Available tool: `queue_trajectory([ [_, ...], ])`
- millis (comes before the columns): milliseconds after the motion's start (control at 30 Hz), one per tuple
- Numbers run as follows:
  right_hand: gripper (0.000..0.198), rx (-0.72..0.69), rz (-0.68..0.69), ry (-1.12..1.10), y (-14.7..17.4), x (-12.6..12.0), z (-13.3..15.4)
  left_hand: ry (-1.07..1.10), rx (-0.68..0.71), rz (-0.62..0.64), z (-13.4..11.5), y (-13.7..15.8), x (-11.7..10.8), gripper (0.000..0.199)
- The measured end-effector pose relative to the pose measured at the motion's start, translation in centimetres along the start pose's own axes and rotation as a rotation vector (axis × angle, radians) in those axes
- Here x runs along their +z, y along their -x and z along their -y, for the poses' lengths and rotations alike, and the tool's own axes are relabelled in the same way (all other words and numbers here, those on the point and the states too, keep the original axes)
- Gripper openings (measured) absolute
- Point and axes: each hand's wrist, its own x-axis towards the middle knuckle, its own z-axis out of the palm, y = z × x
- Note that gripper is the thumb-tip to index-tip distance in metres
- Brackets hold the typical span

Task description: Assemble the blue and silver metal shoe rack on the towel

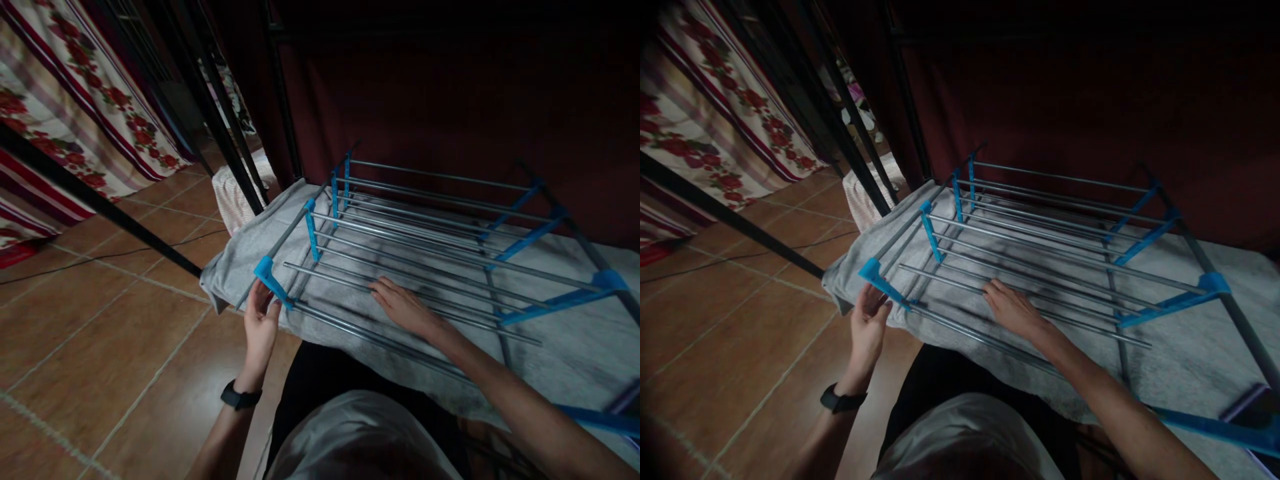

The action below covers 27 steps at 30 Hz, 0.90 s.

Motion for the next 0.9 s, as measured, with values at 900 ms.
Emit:
queue_trajectory([
  [900,0.025,-0.032,-0.363,0.413,8.1,-5.1,8.9,0.208,0.098,-0.017,-4.7,-2.1,1.2,0.047],
])
